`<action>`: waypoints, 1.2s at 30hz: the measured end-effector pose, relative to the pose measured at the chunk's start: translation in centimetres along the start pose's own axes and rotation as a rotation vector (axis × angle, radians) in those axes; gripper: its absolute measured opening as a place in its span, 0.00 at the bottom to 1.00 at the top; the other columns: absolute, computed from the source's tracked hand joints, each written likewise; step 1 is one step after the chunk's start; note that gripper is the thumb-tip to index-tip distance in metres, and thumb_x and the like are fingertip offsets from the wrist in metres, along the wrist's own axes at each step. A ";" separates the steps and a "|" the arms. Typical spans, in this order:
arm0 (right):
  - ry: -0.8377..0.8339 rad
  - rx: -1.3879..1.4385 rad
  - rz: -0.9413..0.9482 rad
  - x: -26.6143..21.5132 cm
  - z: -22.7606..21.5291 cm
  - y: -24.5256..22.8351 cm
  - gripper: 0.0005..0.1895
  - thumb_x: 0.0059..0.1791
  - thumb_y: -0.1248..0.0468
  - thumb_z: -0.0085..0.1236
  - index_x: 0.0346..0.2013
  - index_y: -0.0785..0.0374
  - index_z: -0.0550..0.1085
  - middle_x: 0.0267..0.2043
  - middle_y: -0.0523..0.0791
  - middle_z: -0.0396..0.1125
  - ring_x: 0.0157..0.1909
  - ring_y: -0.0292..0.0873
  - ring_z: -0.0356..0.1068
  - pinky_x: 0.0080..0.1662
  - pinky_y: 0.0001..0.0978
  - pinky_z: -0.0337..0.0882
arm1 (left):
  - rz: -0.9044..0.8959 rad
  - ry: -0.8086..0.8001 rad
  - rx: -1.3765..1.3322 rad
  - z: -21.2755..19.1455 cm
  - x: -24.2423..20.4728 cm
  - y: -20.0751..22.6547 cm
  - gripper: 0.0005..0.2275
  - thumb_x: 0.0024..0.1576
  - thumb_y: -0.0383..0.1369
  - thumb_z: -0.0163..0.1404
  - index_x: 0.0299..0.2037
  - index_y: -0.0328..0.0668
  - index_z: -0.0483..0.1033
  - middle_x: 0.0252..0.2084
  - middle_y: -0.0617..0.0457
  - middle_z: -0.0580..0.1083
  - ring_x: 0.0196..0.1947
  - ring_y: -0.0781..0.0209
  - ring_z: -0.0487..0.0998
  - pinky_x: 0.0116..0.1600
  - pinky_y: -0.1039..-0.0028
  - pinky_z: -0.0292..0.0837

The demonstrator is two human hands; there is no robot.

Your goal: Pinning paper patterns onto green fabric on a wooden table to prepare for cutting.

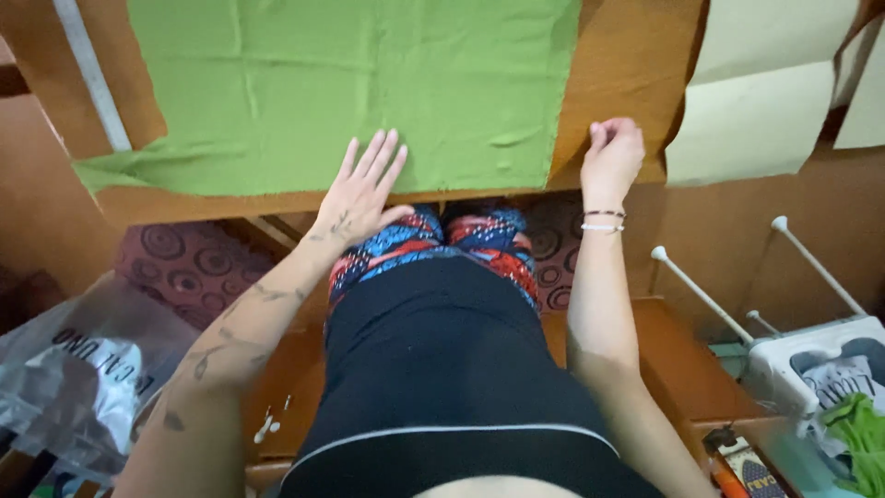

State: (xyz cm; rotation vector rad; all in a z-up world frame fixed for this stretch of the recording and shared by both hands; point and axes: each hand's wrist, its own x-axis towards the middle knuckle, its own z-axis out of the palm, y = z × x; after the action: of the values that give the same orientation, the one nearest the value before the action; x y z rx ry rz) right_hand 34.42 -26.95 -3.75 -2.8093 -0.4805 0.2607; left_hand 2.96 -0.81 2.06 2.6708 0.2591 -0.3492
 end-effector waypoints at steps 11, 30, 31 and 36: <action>-0.025 0.396 -0.107 -6.1 -4.2 -10.4 0.04 0.55 0.67 0.57 0.40 0.64 0.71 0.34 0.54 0.70 0.40 0.61 0.74 0.42 0.49 0.72 | 0.126 0.200 -0.161 1.7 -1.5 -2.5 0.25 0.63 0.47 0.49 0.67 0.45 0.66 0.66 0.45 0.67 0.68 0.51 0.66 0.74 0.47 0.44; -0.275 0.624 0.033 -17.8 5.9 -22.1 0.05 0.44 0.67 0.63 0.34 0.57 0.77 0.27 0.42 0.73 0.31 0.38 0.74 0.37 0.30 0.73 | 0.370 0.186 0.046 0.9 0.0 -6.5 0.20 0.58 0.33 0.53 0.60 0.35 0.72 0.63 0.41 0.69 0.67 0.49 0.66 0.75 0.51 0.47; -0.266 0.624 0.035 -17.8 6.0 -22.1 0.05 0.44 0.67 0.63 0.34 0.57 0.77 0.27 0.42 0.73 0.31 0.38 0.74 0.37 0.30 0.73 | 0.378 0.189 0.047 0.9 0.0 -6.6 0.20 0.58 0.33 0.53 0.60 0.35 0.72 0.63 0.41 0.69 0.67 0.49 0.66 0.75 0.51 0.47; -0.270 0.516 0.054 -17.9 6.4 -22.4 0.04 0.41 0.68 0.60 0.29 0.56 0.76 0.23 0.40 0.71 0.26 0.37 0.72 0.33 0.30 0.71 | 0.352 0.123 0.099 0.5 -0.1 -6.8 0.21 0.58 0.34 0.52 0.62 0.37 0.71 0.65 0.44 0.67 0.69 0.53 0.63 0.75 0.45 0.39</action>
State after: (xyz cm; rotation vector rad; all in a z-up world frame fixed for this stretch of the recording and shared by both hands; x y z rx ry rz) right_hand 9.74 -11.36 -0.79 -2.2924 -0.3329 0.6756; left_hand 1.19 4.96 -1.01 2.7696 -0.1971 -0.0890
